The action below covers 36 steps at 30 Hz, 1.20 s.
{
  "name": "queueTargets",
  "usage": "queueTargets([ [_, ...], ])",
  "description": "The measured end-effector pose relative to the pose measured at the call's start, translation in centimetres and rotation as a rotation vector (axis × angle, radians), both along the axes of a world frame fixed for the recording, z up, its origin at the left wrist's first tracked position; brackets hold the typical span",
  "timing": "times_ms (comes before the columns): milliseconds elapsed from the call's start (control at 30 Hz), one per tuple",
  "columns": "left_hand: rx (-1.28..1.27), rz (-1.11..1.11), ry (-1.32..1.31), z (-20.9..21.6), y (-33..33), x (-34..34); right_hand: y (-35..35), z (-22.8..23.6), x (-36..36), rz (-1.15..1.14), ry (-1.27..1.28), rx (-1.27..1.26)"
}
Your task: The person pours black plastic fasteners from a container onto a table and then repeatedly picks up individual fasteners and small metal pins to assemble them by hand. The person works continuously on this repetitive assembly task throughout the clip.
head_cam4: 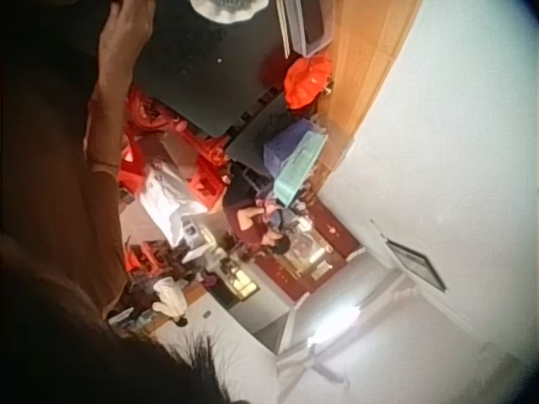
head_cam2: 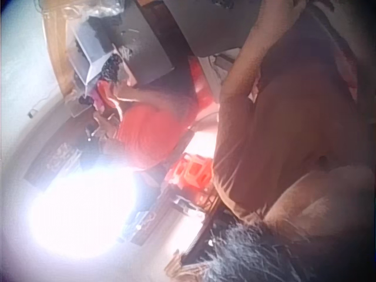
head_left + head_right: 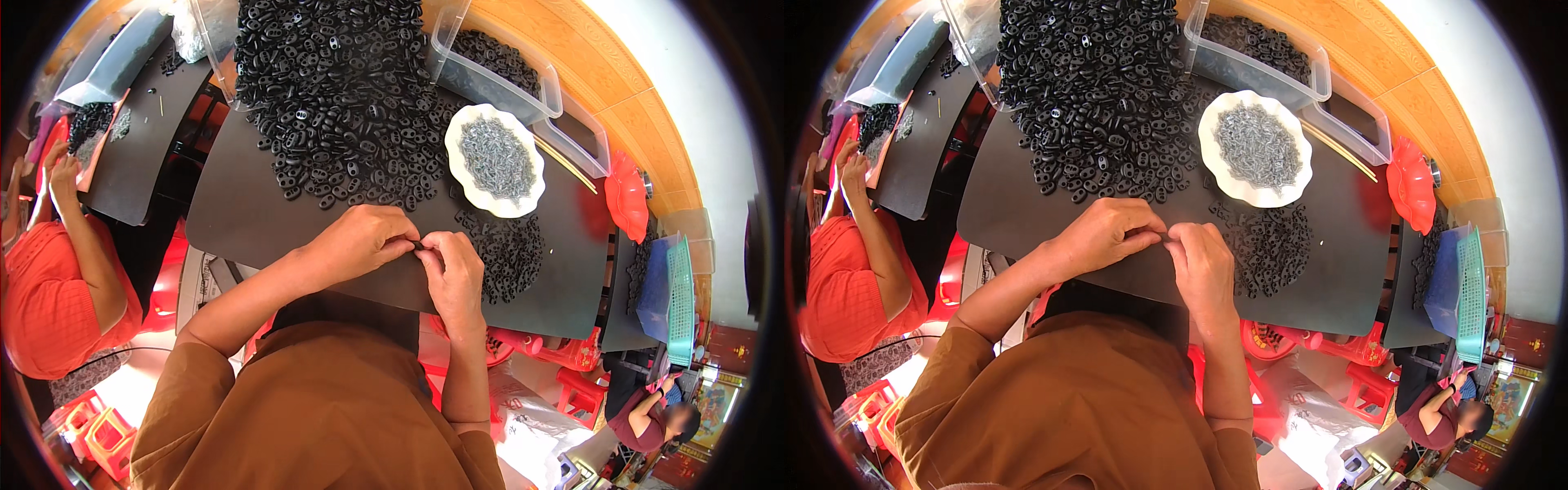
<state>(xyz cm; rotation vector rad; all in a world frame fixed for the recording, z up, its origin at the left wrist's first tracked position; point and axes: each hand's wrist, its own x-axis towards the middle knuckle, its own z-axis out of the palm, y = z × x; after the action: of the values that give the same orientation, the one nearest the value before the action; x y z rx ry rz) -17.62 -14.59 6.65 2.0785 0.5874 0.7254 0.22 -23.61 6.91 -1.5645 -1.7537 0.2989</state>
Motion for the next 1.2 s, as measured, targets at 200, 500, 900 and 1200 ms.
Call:
queueTargets([
  [200,-0.026,-0.004,0.004,0.1,0.1,-0.1,-0.2,-0.2,-0.5,-0.035,0.040,0.041],
  [500,-0.043,0.018,-0.001,0.0,0.0,-0.2,-0.5,-0.7,-0.5,-0.086,-0.031,-0.021],
  [900,-0.040,0.037,-0.017,-0.1,0.0,-0.1,-0.4,-0.6,-1.0,-0.125,0.148,-0.007],
  [1200,-0.004,0.027,-0.009,-0.4,-0.1,-0.1,-0.2,-0.5,-0.9,-0.098,0.125,0.037],
])
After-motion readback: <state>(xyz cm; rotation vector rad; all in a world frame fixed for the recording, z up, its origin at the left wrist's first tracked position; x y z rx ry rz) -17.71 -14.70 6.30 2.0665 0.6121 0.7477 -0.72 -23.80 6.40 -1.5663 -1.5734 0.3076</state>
